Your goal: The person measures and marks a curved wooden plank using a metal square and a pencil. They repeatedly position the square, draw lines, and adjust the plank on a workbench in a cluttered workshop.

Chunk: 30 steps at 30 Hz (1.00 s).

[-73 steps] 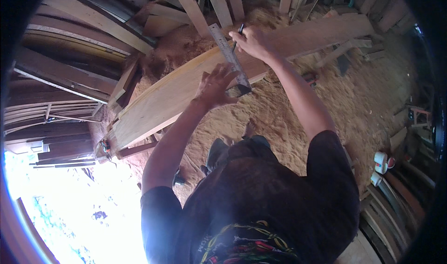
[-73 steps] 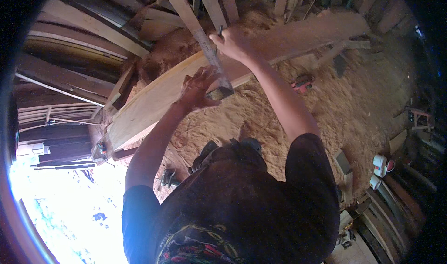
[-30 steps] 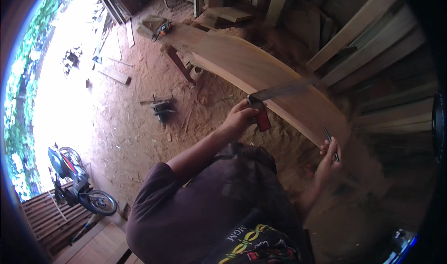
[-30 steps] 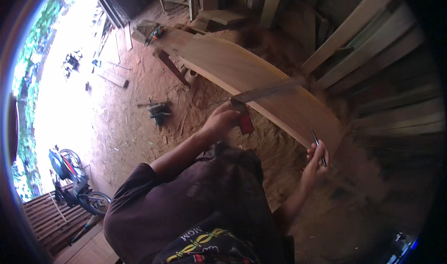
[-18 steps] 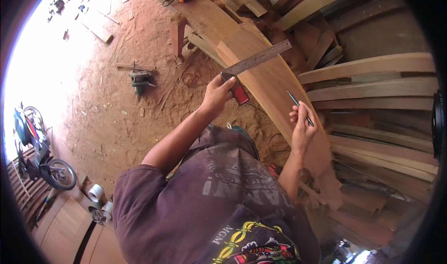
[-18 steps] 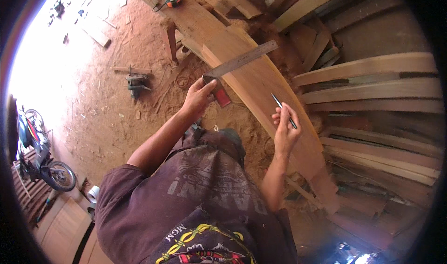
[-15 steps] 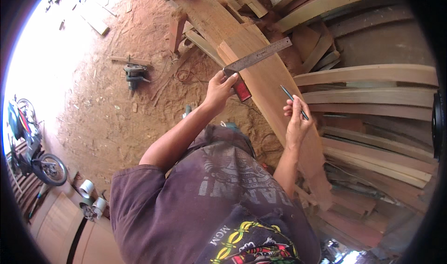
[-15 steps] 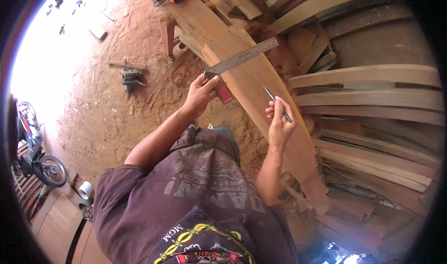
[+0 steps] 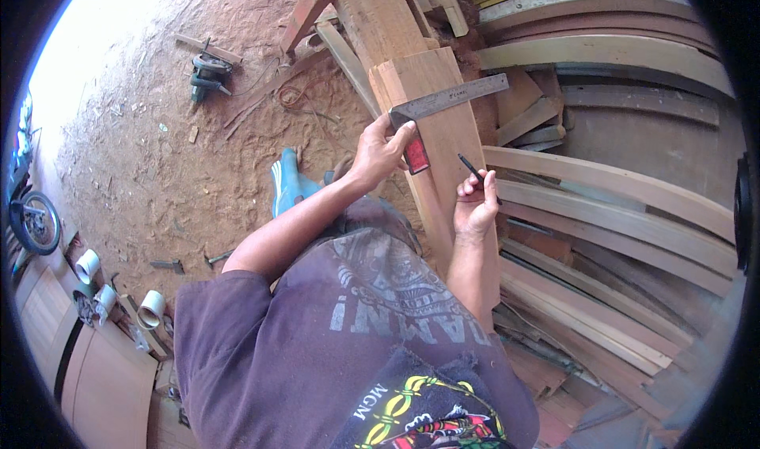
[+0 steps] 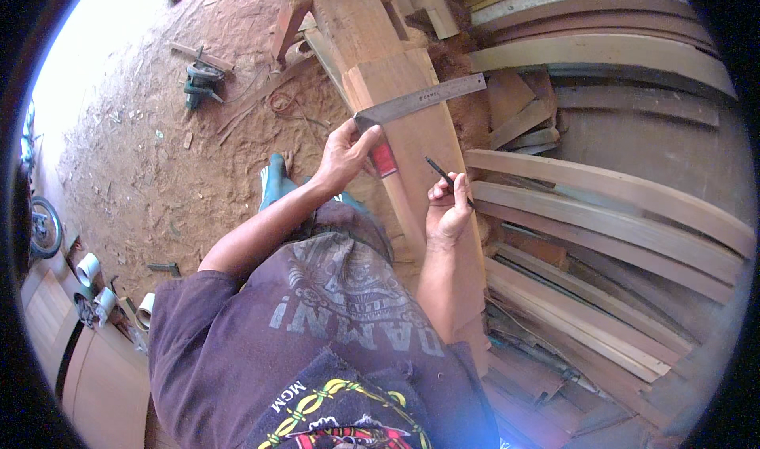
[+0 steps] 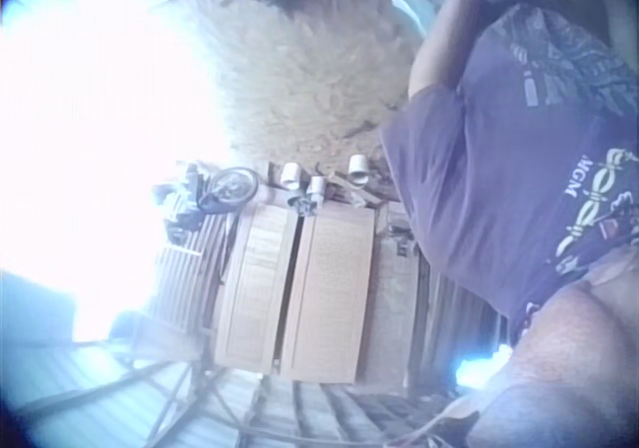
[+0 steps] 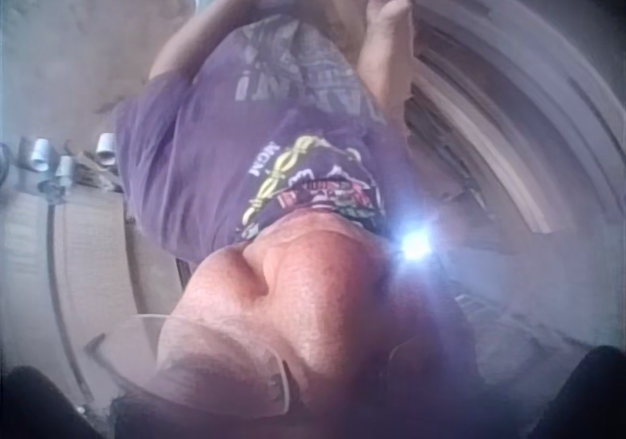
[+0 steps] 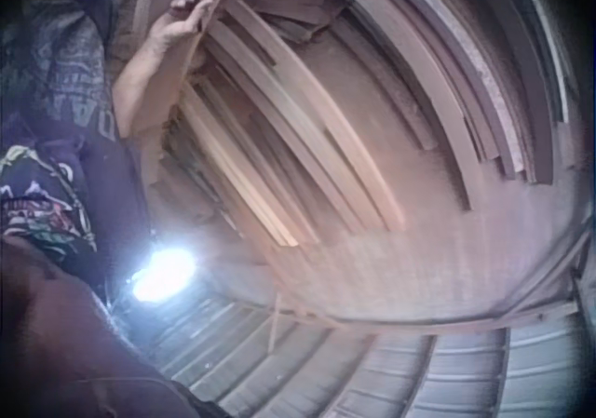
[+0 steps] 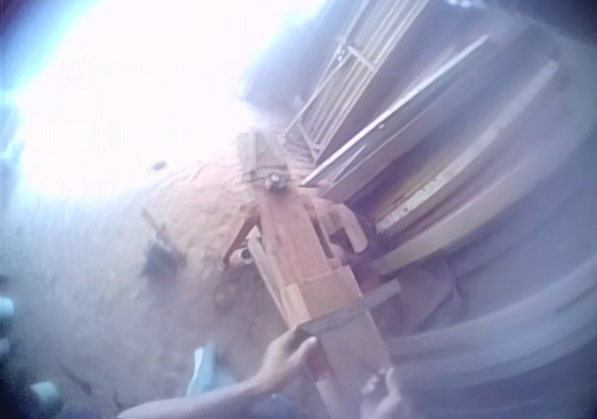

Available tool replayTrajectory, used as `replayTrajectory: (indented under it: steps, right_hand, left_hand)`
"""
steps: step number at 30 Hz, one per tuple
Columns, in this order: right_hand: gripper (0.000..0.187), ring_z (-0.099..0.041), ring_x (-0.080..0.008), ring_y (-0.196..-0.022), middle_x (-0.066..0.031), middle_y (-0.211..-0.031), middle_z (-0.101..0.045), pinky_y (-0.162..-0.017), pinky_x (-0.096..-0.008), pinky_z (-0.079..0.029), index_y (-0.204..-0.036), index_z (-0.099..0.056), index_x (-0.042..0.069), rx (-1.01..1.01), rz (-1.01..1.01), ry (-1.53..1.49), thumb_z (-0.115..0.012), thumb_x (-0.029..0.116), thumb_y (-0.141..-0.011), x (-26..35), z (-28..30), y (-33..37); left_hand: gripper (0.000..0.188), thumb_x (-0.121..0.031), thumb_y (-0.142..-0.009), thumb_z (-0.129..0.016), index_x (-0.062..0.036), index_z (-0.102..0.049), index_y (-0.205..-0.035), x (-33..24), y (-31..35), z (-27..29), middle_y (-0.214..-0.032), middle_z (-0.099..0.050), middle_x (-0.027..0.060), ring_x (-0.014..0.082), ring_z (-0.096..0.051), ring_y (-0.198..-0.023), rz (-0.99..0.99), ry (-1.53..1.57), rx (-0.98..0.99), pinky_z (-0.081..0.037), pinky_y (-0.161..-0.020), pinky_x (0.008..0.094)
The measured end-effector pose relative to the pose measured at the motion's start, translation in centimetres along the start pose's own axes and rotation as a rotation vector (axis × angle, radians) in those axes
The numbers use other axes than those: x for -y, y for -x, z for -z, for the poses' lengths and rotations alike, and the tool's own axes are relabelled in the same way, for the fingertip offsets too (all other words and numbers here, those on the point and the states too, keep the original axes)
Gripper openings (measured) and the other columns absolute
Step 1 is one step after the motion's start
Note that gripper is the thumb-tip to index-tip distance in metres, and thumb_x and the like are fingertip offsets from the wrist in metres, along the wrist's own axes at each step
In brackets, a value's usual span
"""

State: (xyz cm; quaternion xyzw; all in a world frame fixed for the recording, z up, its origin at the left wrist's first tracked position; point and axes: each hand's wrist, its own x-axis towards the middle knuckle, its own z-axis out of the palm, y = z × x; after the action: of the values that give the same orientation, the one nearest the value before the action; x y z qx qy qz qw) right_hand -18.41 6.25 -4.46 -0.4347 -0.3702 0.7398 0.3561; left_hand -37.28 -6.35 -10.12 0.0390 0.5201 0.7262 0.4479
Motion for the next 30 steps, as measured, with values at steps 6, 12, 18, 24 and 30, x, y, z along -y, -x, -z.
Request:
replayTrajectory:
  steps: [6,12,18,24,30]
  right_hand:
    - [0.029,-0.058,-0.0145,-0.068,-0.0047,-0.082,-0.066,-0.064,-0.0297,-0.046,-0.102,-0.074,0.006,0.069,-0.050,0.039,-0.066,0.034,-0.105,0.43,0.84,-0.35]
    - [0.026,-0.058,-0.0144,-0.067,-0.0043,-0.080,-0.066,-0.064,-0.0291,-0.046,-0.102,-0.072,0.007,0.050,-0.057,0.042,-0.067,0.032,-0.104,0.57,0.81,-0.25]
    - [0.025,-0.058,-0.0139,-0.068,-0.0040,-0.081,-0.067,-0.064,-0.0287,-0.046,-0.102,-0.073,0.007,0.030,-0.066,0.055,-0.067,0.031,-0.104,0.73,0.60,-0.17]
    - [0.026,-0.057,-0.0135,-0.068,-0.0044,-0.082,-0.067,-0.064,-0.0283,-0.045,-0.102,-0.074,0.007,0.025,-0.064,0.048,-0.068,0.032,-0.103,0.72,0.46,-0.24]
    - [0.026,-0.057,-0.0133,-0.068,-0.0046,-0.082,-0.066,-0.064,-0.0280,-0.044,-0.102,-0.074,0.006,0.011,-0.058,0.048,-0.068,0.032,-0.104,0.62,0.29,-0.19]
  left_hand:
    - [0.034,-0.026,-0.105,-0.064,0.0015,-0.063,-0.124,0.55,0.05,-0.37,-0.091,-0.072,0.0057,0.0099,-0.067,-0.070,-0.065,-0.024,-0.050,-0.057,-0.052,0.0276]
    - [0.032,-0.026,-0.106,-0.064,-0.0007,-0.063,-0.126,0.38,0.27,-0.65,-0.089,-0.070,0.0032,0.0077,-0.064,-0.068,-0.025,0.079,-0.059,-0.054,-0.050,0.0260]
    - [0.032,-0.026,-0.106,-0.064,-0.0019,-0.063,-0.127,-0.06,0.40,-0.67,-0.087,-0.070,0.0019,0.0070,-0.063,-0.067,-0.007,0.101,-0.040,-0.053,-0.049,0.0257]
    - [0.030,-0.024,-0.106,-0.064,-0.0020,-0.064,-0.125,0.00,0.46,-0.83,-0.085,-0.069,0.0014,0.0068,-0.063,-0.064,-0.029,0.126,-0.059,-0.053,-0.049,0.0260]
    - [0.029,-0.024,-0.106,-0.064,-0.0015,-0.064,-0.125,-0.09,0.25,-0.59,-0.087,-0.070,0.0028,0.0080,-0.064,-0.065,-0.031,0.128,-0.045,-0.054,-0.049,0.0263]
